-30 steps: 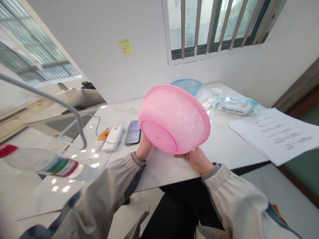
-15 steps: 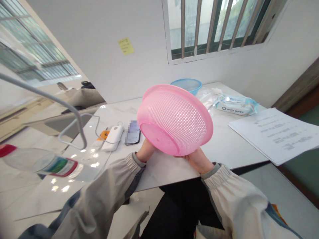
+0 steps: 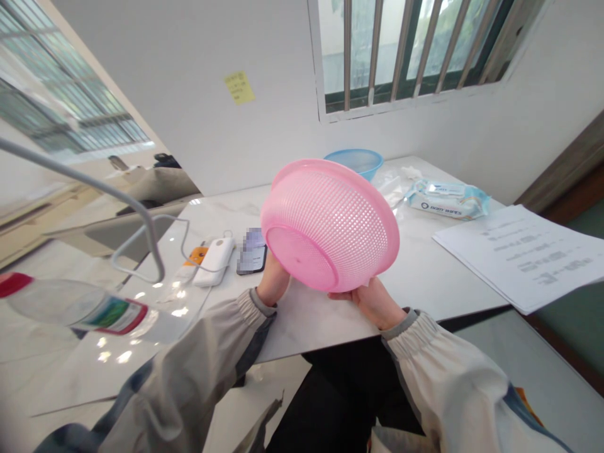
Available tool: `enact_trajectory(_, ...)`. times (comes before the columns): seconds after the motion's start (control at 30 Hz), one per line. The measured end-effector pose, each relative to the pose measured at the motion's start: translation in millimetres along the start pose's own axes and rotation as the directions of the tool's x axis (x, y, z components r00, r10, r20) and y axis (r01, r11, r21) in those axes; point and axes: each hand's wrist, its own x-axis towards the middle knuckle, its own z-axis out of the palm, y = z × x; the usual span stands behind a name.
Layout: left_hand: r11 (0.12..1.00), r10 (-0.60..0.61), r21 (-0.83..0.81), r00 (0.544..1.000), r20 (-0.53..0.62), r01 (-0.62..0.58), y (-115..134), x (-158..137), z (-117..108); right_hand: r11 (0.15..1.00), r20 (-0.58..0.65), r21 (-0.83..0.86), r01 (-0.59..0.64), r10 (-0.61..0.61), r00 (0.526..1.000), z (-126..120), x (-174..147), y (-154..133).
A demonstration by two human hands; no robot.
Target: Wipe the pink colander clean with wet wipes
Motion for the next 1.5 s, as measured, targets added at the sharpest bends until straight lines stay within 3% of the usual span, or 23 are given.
enact_trajectory(0.1, 0.985, -0.102, -0.126, 0.989, 0.107, 0.115, 5, -5, 7, 0.998, 0.039, 0.043, -0.055, 0.053, 0.998, -9, 5, 1)
enact_trajectory(0.17, 0.944, -0.206, -0.202, 0.943, 0.26, 0.261, 9, -10, 11, 0.991, 0.088, 0.071, -0.11, 0.103, 0.991, -15, 8, 2)
enact_trajectory(0.23, 0.899, -0.244, -0.232, 0.866, 0.438, 0.37, 12, -15, 13, 0.984, 0.13, 0.096, -0.149, 0.136, 0.982, -20, 10, 2)
enact_trajectory(0.33, 0.901, -0.235, -0.149, 0.746, 0.624, 0.408, 15, -23, 14, 0.977, 0.17, 0.121, -0.177, 0.156, 0.973, -21, 10, 2)
enact_trajectory(0.43, 0.917, -0.212, -0.112, 0.706, 0.676, 0.383, 17, -28, 14, 0.972, 0.215, 0.12, -0.202, 0.174, 0.961, -14, 6, 3)
enact_trajectory(0.5, 0.939, -0.192, -0.086, 0.717, 0.67, 0.332, 18, -29, 13, 0.973, 0.251, 0.103, -0.207, 0.176, 0.952, -8, 3, 4)
enact_trajectory(0.63, 0.963, -0.157, -0.089, 0.796, 0.585, 0.256, 20, -27, 12, 0.985, 0.291, 0.037, -0.168, 0.15, 0.945, 3, -3, 3)
enact_trajectory(0.8, 0.874, -0.178, -0.347, 0.89, 0.419, 0.339, 22, -24, 11, 0.993, 0.195, 0.005, -0.115, 0.112, 0.974, 2, 0, 3)
enact_trajectory(1.1, 0.766, -0.282, -0.529, 0.931, 0.232, 0.365, 24, -7, 3, 0.989, 0.09, -0.059, -0.136, 0.141, 0.986, 4, 0, -3)
enact_trajectory(1.23, 0.753, -0.325, -0.567, 0.938, 0.121, 0.334, 21, 1, 1, 0.982, -0.069, -0.189, 0.001, -0.014, 0.998, -7, 5, -17)
enact_trajectory(1.33, 0.76, -0.345, -0.575, 0.938, 0.038, 0.303, 16, 3, 1, 0.951, -0.207, -0.223, 0.216, -0.262, 0.942, -20, 8, -31)
enact_trajectory(1.43, 0.765, -0.391, -0.537, 0.919, 0.052, 0.356, 11, 1, 1, 0.871, -0.334, -0.27, 0.411, -0.485, 0.808, -28, 8, -46)
enact_trajectory(1.5, 0.788, -0.391, -0.484, 0.917, 0.083, 0.38, 9, -3, 1, 0.81, -0.343, -0.383, 0.443, -0.571, 0.746, -30, 5, -55)
